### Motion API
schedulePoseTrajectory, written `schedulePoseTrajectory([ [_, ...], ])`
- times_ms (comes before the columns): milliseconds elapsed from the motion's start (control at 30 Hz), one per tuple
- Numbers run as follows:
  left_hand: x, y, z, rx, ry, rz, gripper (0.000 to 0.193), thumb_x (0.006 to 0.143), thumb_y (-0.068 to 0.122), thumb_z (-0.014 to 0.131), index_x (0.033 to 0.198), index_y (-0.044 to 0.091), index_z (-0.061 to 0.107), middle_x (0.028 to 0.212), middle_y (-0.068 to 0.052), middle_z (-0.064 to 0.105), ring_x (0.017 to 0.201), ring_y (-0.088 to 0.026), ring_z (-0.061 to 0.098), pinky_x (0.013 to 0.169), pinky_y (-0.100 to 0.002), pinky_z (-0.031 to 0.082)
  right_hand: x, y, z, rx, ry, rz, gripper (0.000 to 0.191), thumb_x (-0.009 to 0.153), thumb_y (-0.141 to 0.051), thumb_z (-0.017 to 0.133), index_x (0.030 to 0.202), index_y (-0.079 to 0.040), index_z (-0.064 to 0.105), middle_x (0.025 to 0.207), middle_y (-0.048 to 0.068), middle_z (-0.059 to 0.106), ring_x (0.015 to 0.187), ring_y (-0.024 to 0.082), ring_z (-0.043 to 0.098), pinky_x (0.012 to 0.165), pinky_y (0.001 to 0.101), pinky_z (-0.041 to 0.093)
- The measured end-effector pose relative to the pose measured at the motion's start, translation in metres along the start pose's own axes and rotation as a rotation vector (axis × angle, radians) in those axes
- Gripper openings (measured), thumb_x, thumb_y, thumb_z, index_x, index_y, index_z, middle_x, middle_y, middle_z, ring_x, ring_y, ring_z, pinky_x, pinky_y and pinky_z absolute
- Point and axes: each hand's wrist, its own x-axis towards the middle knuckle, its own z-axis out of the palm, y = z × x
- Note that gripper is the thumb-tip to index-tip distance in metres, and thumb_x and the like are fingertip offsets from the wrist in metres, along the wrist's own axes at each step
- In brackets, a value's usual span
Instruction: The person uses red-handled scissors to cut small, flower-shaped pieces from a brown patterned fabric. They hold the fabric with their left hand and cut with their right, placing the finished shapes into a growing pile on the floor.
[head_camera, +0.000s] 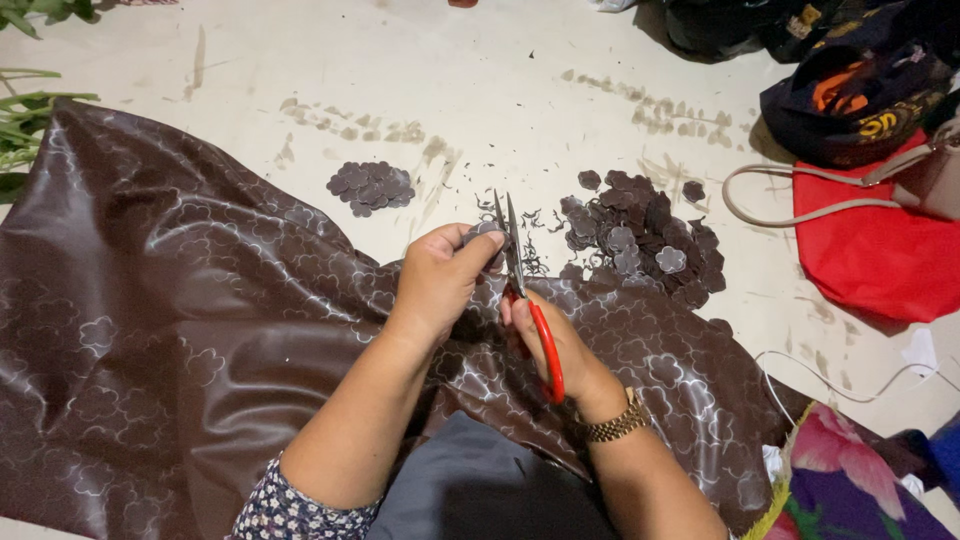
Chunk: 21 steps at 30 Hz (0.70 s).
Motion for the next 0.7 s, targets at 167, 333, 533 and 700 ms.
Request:
schedulePoseTrajectory([
  [167,0.0009,-0.0009,-0.0009,-0.036,-0.007,-0.002,0.014,0.092,0.013,0.071,0.088,-0.001,0.07,0.076,-0.004,0.071,0.062,-0.007,0.06,0.056,-0.023,0.049,-0.0001,-0.0009,-0.0005,-0.01,0.009,-0.021,0.051,0.108,-0.053,0.034,0.096,-0.009,0.057,0.081,-0.003,0.05,0.073,0.01,0.046,0.067,0.0264,0.042],
  [333,0.0038,-0.0048,-0.0031,-0.018,-0.001,0.011,0.014,0.092,0.013,0.072,0.087,-0.001,0.071,0.075,-0.003,0.07,0.062,-0.007,0.058,0.057,-0.022,0.047,-0.0003,0.0012,-0.0006,-0.004,0.01,0.045,0.049,0.107,-0.051,0.037,0.095,-0.008,0.058,0.077,-0.003,0.048,0.071,0.01,0.043,0.064,0.0275,0.04],
  [533,0.0035,-0.0018,-0.0054,-0.014,-0.015,-0.023,0.016,0.091,0.014,0.072,0.086,-0.001,0.071,0.074,-0.003,0.07,0.061,-0.007,0.059,0.056,-0.022,0.047,-0.001,0.0051,-0.0052,-0.006,-0.027,0.0,0.048,0.109,-0.05,0.036,0.094,-0.008,0.054,0.079,-0.003,0.045,0.074,0.01,0.042,0.067,0.0269,0.04],
  [700,0.0038,0.0024,-0.0097,0.008,-0.051,-0.058,0.012,0.09,0.013,0.071,0.09,0.001,0.071,0.076,-0.004,0.072,0.063,-0.007,0.063,0.056,-0.02,0.048,0.0005,0.0084,-0.0042,-0.004,-0.02,-0.054,0.043,0.109,-0.044,0.039,0.098,-0.005,0.056,0.085,-0.002,0.05,0.08,0.011,0.047,0.074,0.0278,0.045],
])
